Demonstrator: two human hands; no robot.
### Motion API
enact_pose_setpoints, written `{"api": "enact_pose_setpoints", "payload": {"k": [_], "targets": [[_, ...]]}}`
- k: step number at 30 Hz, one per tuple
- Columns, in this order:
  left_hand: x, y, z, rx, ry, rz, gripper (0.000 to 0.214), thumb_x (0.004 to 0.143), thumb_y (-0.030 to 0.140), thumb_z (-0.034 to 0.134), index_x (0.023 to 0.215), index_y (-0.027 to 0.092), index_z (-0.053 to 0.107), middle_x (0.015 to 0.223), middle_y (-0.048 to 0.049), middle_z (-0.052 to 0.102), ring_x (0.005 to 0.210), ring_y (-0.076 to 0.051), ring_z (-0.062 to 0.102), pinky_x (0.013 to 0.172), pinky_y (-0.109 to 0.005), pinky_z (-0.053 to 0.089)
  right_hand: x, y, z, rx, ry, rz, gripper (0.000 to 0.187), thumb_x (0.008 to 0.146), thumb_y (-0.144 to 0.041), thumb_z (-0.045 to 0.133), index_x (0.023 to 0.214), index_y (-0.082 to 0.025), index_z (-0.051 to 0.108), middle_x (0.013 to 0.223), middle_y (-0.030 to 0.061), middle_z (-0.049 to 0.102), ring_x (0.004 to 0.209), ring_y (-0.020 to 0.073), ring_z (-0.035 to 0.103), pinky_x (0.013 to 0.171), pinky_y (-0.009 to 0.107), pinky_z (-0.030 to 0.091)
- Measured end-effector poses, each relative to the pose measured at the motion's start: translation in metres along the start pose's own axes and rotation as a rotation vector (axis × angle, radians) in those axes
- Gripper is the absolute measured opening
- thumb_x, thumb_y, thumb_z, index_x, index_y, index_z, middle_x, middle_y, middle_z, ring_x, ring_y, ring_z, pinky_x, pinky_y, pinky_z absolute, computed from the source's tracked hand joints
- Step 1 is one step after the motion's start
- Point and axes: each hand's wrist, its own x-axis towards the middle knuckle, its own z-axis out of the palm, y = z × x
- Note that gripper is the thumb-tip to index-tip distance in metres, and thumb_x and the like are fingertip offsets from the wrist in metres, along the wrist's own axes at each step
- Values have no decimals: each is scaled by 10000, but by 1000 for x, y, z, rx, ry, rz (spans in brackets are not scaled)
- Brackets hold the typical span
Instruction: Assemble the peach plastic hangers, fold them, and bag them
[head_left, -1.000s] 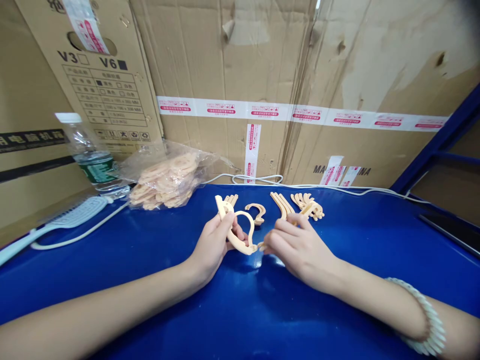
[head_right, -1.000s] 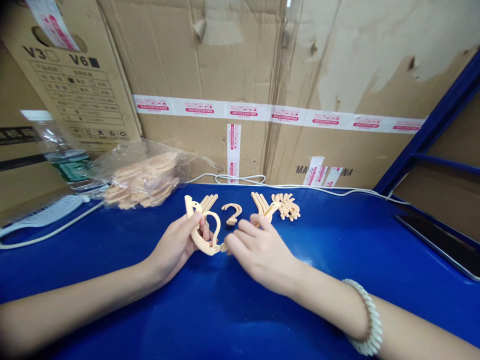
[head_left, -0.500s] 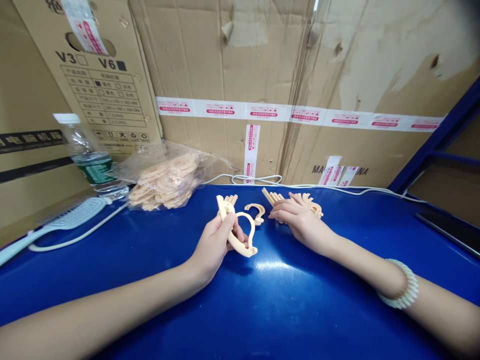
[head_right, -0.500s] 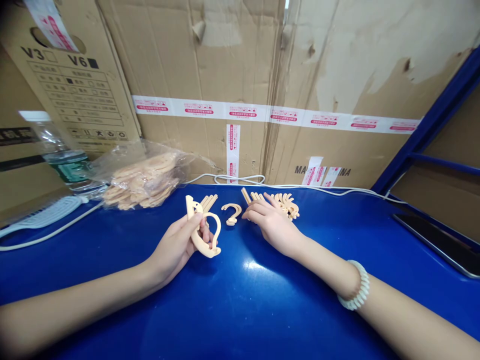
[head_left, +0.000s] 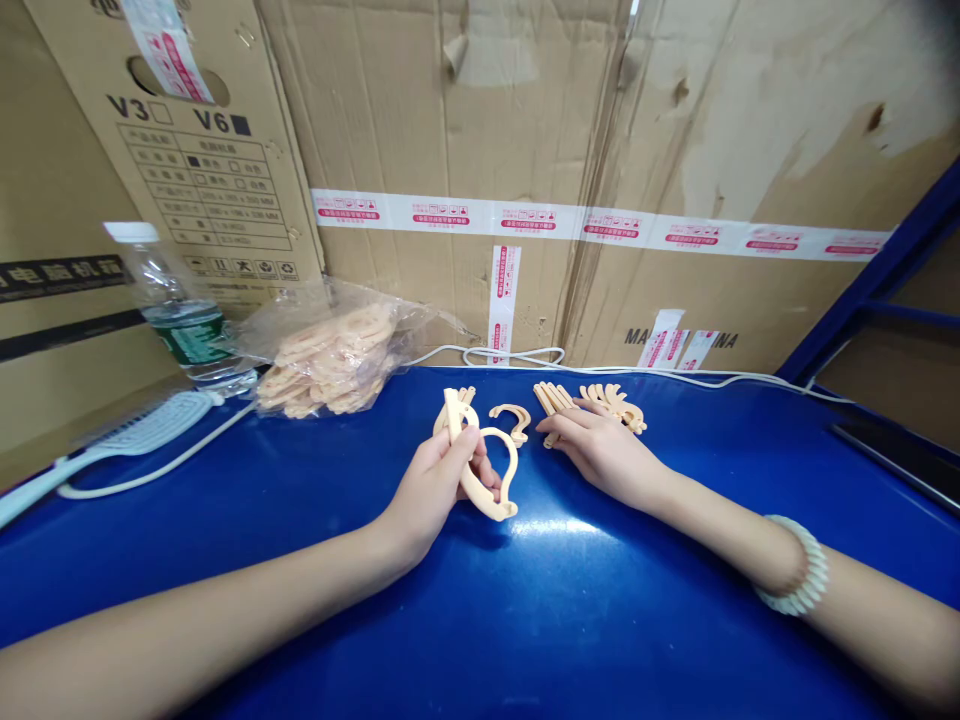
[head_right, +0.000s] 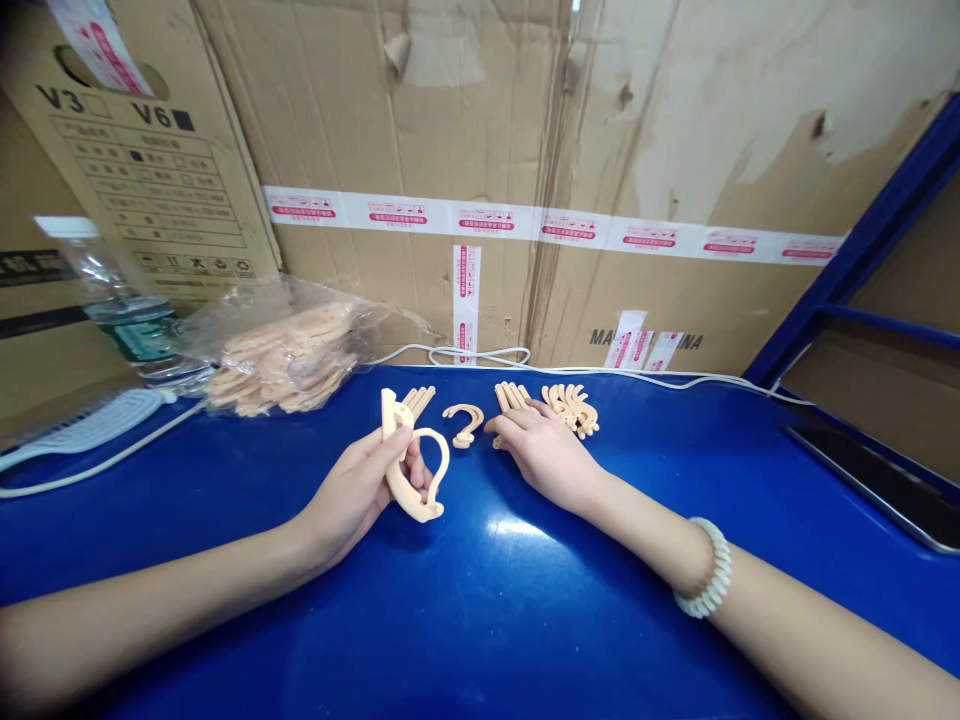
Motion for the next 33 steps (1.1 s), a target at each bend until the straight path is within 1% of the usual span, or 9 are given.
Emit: {"api": "enact_pose_setpoints", "payload": {"k": [5,10,16,20,23,25,27,30,33], "targets": [[1,-1,0,2,-13,5,365,803,497,663,715,173,520,562,5,604,538,-166,611,572,-301,532,1,2,0,-3,1,14,226,947,-81,410,905,-160,618,877,80,692,856,199,640,898,416,466],[1,-2,0,21,-12,-7,368,805,499,659,717,170,520,558,8,603,536,-159,608,569,-291,533,2,1,-2,-23,-13,36,203,954,-129,428,932,-148,629,932,106,684,975,228,615,903,417,437],[2,-1,0,43,-20,-1,373,810,509,649,724,172,514,561,8,607,534,-156,612,564,-280,529,1,-1,-6,-59,-27,80,184,928,-143,449,896,-158,629,907,100,676,939,232,602,909,435,411],[2,-2,-1,70,-24,-8,381,814,525,637,743,171,515,570,4,620,532,-153,619,562,-272,526,1,-4,-7,-62,-28,94,165,892,-117,458,866,-161,615,882,93,672,910,238,595,893,442,426],[3,-4,-2,101,-34,-18,398,809,547,630,760,170,513,573,2,631,526,-150,621,545,-261,520,1,-12,-9,-4,35,84,167,884,-116,466,976,-160,599,957,110,670,938,244,586,876,441,455],[3,-5,-3,123,-50,-14,414,807,565,621,758,170,509,564,9,627,507,-139,609,523,-246,514,2,-21,-11,70,91,-8,242,890,-111,459,1104,-151,564,1039,125,657,981,243,575,880,433,476],[3,-6,-3,144,-65,-8,421,804,569,623,754,165,516,558,18,618,473,-116,582,490,-221,495,3,-31,-14,90,129,-170,299,894,-103,453,1178,-133,543,1073,134,645,1006,244,570,899,434,488],[2,-6,-3,170,-84,8,415,812,558,625,757,156,538,544,30,602,432,-86,537,453,-188,458,2,-44,-19,-9,219,-406,290,902,-109,469,1169,-118,580,1071,132,654,1034,256,573,955,461,476],[1,-5,-2,187,-108,20,408,832,549,610,753,154,544,531,39,584,424,-76,516,447,-179,442,1,-51,-23,-97,282,-533,244,919,-121,495,1125,-123,626,1096,105,680,1059,243,579,1014,459,446]]}}
